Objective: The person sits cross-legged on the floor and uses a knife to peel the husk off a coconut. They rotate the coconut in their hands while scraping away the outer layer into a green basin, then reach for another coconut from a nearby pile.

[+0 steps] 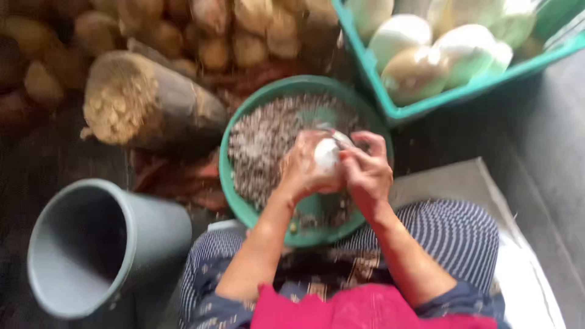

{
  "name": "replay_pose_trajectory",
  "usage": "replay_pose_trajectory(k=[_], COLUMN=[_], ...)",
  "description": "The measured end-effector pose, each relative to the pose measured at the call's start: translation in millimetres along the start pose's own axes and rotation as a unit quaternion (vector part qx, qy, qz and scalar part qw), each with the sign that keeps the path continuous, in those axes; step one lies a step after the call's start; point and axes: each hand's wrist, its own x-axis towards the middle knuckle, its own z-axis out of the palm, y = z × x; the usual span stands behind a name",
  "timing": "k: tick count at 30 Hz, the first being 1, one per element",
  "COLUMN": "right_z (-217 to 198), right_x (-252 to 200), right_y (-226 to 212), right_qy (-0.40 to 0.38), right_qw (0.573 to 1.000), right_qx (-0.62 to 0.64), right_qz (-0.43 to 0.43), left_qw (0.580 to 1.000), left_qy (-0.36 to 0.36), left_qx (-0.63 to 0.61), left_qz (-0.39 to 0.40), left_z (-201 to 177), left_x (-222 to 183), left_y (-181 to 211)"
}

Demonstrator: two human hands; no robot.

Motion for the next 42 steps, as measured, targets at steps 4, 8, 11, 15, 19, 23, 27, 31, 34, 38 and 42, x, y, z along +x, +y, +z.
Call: replay_pose_trajectory(k=[4, 8, 11, 15, 19, 23, 27, 31, 34, 38, 42], right_z=[20, 51, 63, 45, -7, 25, -10, 8, 14, -8, -1], right_x=[16, 26, 16, 35, 11, 38, 13, 10, 33, 19, 31], right_y=[66, 123, 109, 107, -8, 55, -6, 29, 57, -7, 30], right_qy=[0.017, -0.057, -0.008, -0.015, 0.002, -0.009, -0.012, -0.007, -0.026, 0.021, -0.031], right_qw=[0.996, 0.968, 0.92, 0.978, 0.999, 0.992, 0.992, 0.995, 0.976, 0.997, 0.992], right_qx=[-0.07, 0.24, 0.305, 0.153, -0.005, 0.023, 0.006, -0.051, 0.055, -0.058, 0.006], right_qz=[-0.058, 0.054, 0.248, 0.141, 0.045, 0.125, 0.127, 0.09, 0.209, 0.053, 0.122], left_qw=[0.999, 0.995, 0.993, 0.999, 1.0, 0.999, 0.998, 0.998, 0.997, 0.996, 0.998], left_qy=[0.005, -0.07, -0.09, -0.047, -0.017, -0.023, -0.038, -0.031, -0.061, -0.058, -0.057], left_qx=[0.005, 0.012, 0.029, -0.007, 0.014, 0.027, 0.032, 0.044, 0.042, 0.062, 0.039], left_qz=[0.037, 0.077, 0.077, 0.008, 0.008, -0.001, -0.025, 0.027, 0.037, 0.02, 0.009], left_z=[3, -16, -21, -22, 10, 6, 3, 8, 0, -5, 3], left_x=[16, 5, -4, -4, 18, 22, 18, 21, 19, 25, 22], left_y=[-22, 0, 2, 18, -17, -10, -7, -23, -7, 10, -5])
